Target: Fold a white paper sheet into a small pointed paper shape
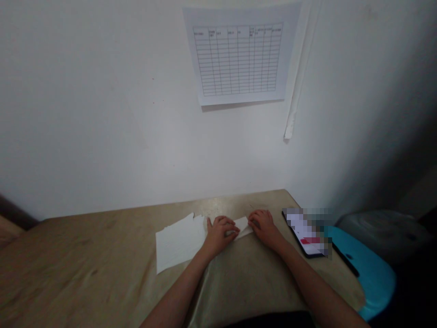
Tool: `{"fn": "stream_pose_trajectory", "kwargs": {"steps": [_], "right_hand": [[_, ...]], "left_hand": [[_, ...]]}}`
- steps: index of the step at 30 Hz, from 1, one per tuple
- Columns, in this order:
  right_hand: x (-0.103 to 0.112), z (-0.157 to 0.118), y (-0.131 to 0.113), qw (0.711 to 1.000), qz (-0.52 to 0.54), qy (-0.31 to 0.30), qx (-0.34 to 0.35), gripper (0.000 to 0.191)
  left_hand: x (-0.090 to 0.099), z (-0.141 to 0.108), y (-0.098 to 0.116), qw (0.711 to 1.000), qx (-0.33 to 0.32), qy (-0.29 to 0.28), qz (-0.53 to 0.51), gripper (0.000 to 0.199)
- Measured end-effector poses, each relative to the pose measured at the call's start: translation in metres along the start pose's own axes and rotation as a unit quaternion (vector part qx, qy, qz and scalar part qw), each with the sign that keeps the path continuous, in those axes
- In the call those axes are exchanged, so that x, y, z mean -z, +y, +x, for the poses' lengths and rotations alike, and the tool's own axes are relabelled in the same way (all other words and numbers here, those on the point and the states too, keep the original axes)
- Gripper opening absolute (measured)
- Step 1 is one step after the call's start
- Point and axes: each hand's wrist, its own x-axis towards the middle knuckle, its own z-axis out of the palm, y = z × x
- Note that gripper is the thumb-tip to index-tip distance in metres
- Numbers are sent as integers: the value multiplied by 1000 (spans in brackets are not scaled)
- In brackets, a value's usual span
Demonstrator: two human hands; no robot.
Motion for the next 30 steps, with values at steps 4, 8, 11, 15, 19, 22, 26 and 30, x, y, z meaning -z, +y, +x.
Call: {"fn": "stream_pose_trajectory", "kwargs": {"steps": [4, 8, 11, 15, 19, 22, 26, 30], "right_hand": [[1, -1, -1, 1000, 27, 3, -7, 18], [1, -2, -1, 1000, 18, -10, -17, 20], [-1, -2, -2, 1000, -4, -15, -18, 20], [-4, -1, -4, 999, -28, -13, -16, 20], [-9, 0, -5, 998, -64, -2, -9, 21], [-12, 1, -7, 996, -90, 8, 1, 20], [-14, 3, -12, 992, -128, 12, 2, 19], [-13, 4, -20, 987, -160, 17, 8, 20]], "left_hand": [[-2, 0, -2, 1000, -14, -2, -3, 19], [-3, 1, -3, 1000, -11, -16, 4, 22], [-4, 1, -3, 1000, -8, -19, 2, 23], [-4, 2, -2, 1000, -4, -18, -1, 25], [-5, 2, 1, 1000, -2, -19, -8, 26], [-5, 2, 4, 1000, -4, -18, -17, 25], [-5, 1, 6, 1000, -2, -17, -16, 21], [-6, 1, 5, 1000, -3, -13, -17, 19]]}}
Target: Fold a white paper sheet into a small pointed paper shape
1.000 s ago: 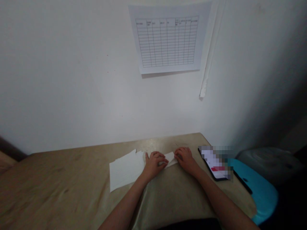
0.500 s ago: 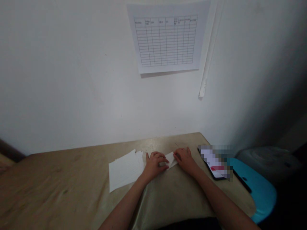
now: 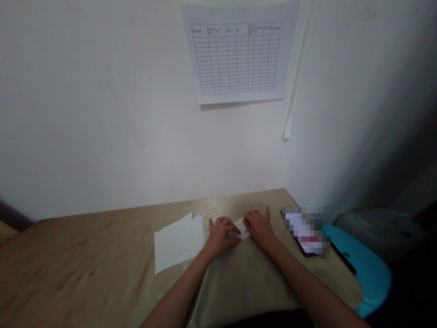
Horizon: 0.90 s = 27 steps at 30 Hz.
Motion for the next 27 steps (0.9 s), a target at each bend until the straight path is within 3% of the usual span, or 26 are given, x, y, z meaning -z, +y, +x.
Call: {"fn": "stream_pose_trajectory", "kwargs": {"steps": [14, 21, 27], "right_hand": [[-3, -1, -6, 1000, -12, 21, 1, 20], [6, 0, 10, 989, 140, -41, -28, 20], [13, -1, 36, 961, 256, -92, -59, 19]], "left_hand": [[-6, 2, 1, 1000, 18, 23, -11, 13], [-10, 2, 4, 999, 15, 36, -4, 12], [-4, -1, 2, 1000, 19, 3, -22, 8]]}}
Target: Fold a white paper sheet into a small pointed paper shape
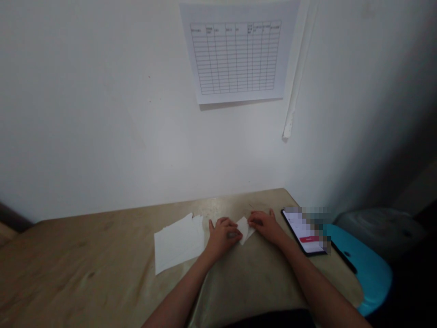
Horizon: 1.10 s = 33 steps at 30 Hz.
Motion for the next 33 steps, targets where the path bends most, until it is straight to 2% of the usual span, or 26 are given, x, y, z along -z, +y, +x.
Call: {"fn": "stream_pose_trajectory", "kwargs": {"steps": [8, 16, 23, 26, 33], "right_hand": [[5, 3, 3, 999, -9, -42, 7, 18], [6, 3, 5, 998, -8, -57, 20, 17], [14, 2, 7, 995, -7, -89, 38, 17], [11, 1, 8, 996, -18, -79, 35, 14], [-6, 2, -1, 999, -46, 0, -13, 11]], "left_hand": [[-2, -3, 4, 1000, -4, 9, 3, 9], [2, -5, 10, 1000, 0, -4, 14, 26], [1, -3, 7, 1000, 2, -12, 12, 20], [1, -3, 5, 1000, -2, -12, 14, 21], [0, -4, 5, 1000, -5, -12, 18, 23]]}}
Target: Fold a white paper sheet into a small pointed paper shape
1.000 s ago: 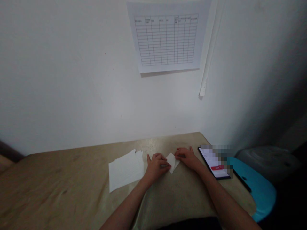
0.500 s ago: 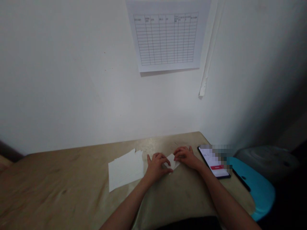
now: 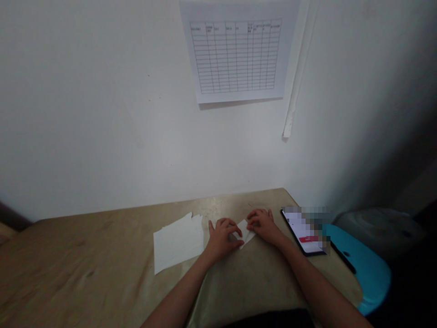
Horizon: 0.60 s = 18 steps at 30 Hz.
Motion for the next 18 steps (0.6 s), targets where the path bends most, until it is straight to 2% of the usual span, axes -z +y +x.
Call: {"fn": "stream_pose_trajectory", "kwargs": {"steps": [11, 18], "right_hand": [[-14, 0, -7, 999, -17, 45, -24, 7], [-12, -3, -10, 998, -20, 49, -21, 9]], "left_hand": [[1, 0, -1, 1000, -10, -10, 2, 26], [2, 0, 0, 1000, 1, 1, -15, 17]]}}
